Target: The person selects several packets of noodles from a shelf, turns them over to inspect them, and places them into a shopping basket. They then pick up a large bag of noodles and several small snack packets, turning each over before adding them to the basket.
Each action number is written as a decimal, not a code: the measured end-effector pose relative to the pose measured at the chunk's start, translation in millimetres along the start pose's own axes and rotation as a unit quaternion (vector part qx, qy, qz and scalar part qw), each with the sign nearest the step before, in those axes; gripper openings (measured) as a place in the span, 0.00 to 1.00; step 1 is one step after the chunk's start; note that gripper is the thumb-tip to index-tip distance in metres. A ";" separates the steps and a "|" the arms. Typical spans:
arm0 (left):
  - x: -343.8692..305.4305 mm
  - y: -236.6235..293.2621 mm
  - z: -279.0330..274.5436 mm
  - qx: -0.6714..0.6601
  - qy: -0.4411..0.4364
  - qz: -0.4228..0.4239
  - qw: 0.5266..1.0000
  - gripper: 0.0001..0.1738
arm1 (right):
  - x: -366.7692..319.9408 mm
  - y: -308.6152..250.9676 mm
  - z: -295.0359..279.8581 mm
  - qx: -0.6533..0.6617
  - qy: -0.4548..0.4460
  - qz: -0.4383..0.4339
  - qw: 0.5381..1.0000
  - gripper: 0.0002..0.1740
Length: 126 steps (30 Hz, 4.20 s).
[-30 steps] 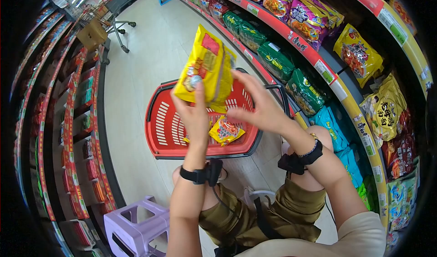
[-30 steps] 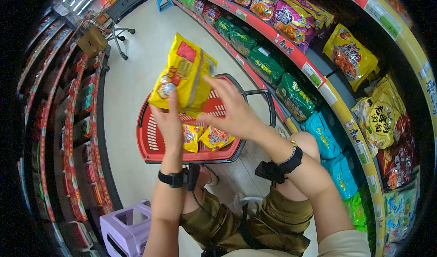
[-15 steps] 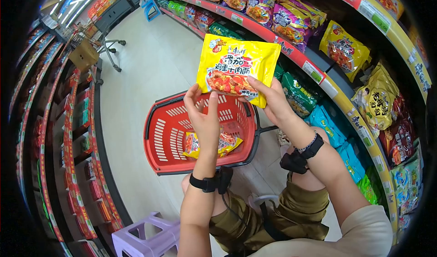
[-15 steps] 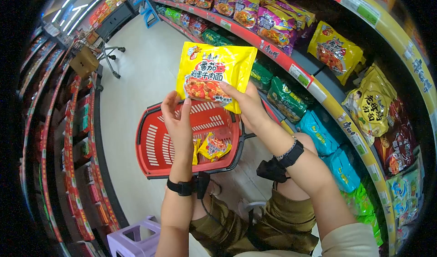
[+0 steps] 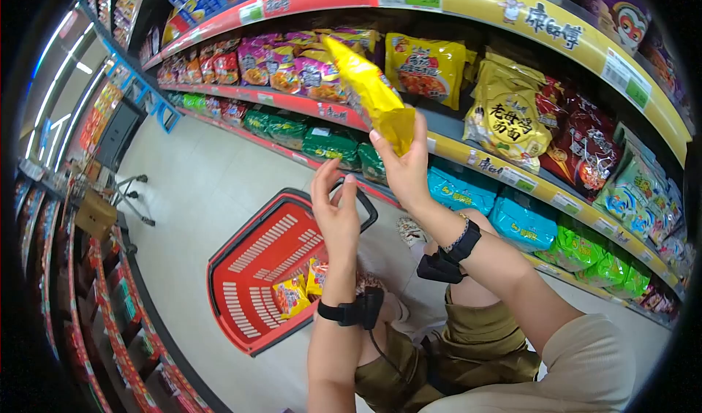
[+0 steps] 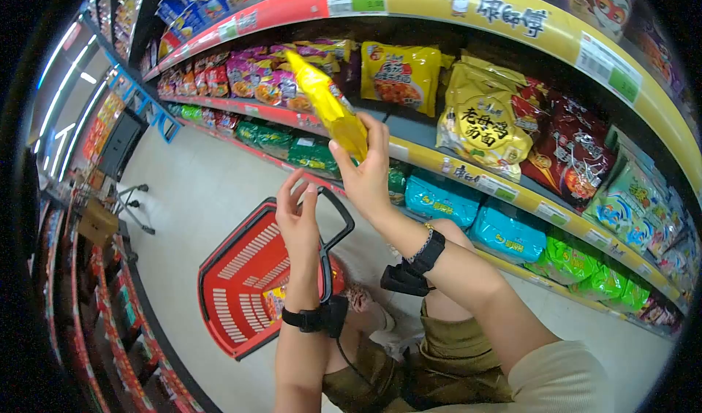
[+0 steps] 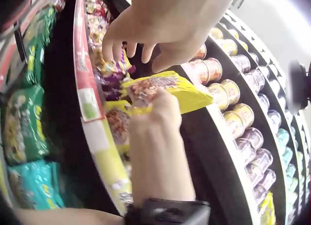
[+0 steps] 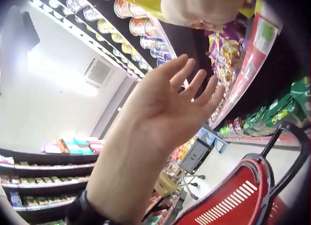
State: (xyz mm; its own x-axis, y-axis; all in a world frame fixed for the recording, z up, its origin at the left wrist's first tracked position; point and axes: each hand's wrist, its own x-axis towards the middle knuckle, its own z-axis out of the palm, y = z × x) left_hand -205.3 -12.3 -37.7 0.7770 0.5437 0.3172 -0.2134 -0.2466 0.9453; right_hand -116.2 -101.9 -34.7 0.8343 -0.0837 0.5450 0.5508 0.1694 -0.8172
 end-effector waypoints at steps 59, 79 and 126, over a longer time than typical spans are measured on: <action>9.4 -173.6 -193.6 0.145 -0.071 -0.396 0.904 0.15 | -83.8 35.3 94.2 -0.076 -0.787 -0.031 0.611 0.20; -114.5 -416.4 -282.0 0.155 -0.251 -0.551 0.781 0.27 | -67.6 31.7 102.0 -0.185 -0.774 -0.023 0.605 0.21; 21.7 5.3 -54.9 -0.286 0.156 -0.145 0.934 0.31 | 16.1 -16.4 16.6 0.296 -0.322 0.356 0.826 0.14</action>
State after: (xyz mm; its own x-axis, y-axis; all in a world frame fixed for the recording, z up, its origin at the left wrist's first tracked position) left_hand -222.1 42.3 -21.7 0.6602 0.7502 -0.0361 -0.3715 0.3679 0.8524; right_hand -112.2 -89.6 -9.5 0.6512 0.7512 0.1077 -0.3417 0.4170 -0.8422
